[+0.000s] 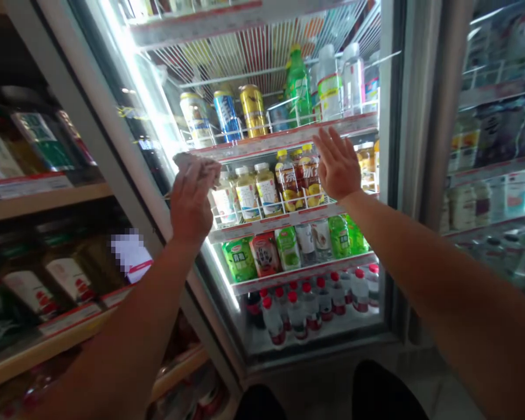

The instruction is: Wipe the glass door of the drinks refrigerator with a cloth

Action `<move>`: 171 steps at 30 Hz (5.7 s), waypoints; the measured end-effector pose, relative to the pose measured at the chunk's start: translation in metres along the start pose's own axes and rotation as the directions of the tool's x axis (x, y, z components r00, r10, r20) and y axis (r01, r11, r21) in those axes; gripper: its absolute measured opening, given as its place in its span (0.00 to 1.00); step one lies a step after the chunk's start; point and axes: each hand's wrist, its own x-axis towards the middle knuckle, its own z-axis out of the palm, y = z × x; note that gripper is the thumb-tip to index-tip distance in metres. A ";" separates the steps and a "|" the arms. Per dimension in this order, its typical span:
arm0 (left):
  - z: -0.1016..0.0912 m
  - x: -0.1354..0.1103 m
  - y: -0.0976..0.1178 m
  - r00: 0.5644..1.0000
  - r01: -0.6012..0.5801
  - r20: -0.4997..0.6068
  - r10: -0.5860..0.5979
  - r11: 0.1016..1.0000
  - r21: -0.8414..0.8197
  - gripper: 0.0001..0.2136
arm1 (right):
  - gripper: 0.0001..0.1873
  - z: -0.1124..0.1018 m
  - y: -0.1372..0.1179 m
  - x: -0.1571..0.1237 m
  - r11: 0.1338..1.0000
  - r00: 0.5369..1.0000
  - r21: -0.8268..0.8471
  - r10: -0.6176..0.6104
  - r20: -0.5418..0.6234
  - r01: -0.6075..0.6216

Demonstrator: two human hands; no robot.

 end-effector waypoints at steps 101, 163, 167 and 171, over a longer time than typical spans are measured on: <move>0.064 0.052 0.103 0.994 -0.077 0.058 0.097 0.957 -0.281 0.27 | 0.32 0.001 -0.001 0.003 0.976 0.999 -0.217 -0.035 -0.039 0.026; 0.023 -0.057 0.036 0.898 0.419 0.277 -0.342 0.857 -0.300 0.30 | 0.32 0.008 0.055 -0.066 0.978 0.938 -0.027 0.190 -0.290 -0.207; 0.022 -0.057 0.037 0.894 0.426 0.278 -0.350 0.856 -0.292 0.29 | 0.31 0.006 0.086 -0.072 0.981 0.956 -0.035 0.176 -0.235 -0.189; 0.031 -0.059 0.030 0.884 0.441 0.308 -0.353 0.849 -0.293 0.32 | 0.31 0.003 0.115 -0.061 0.972 0.933 -0.010 0.221 -0.285 -0.234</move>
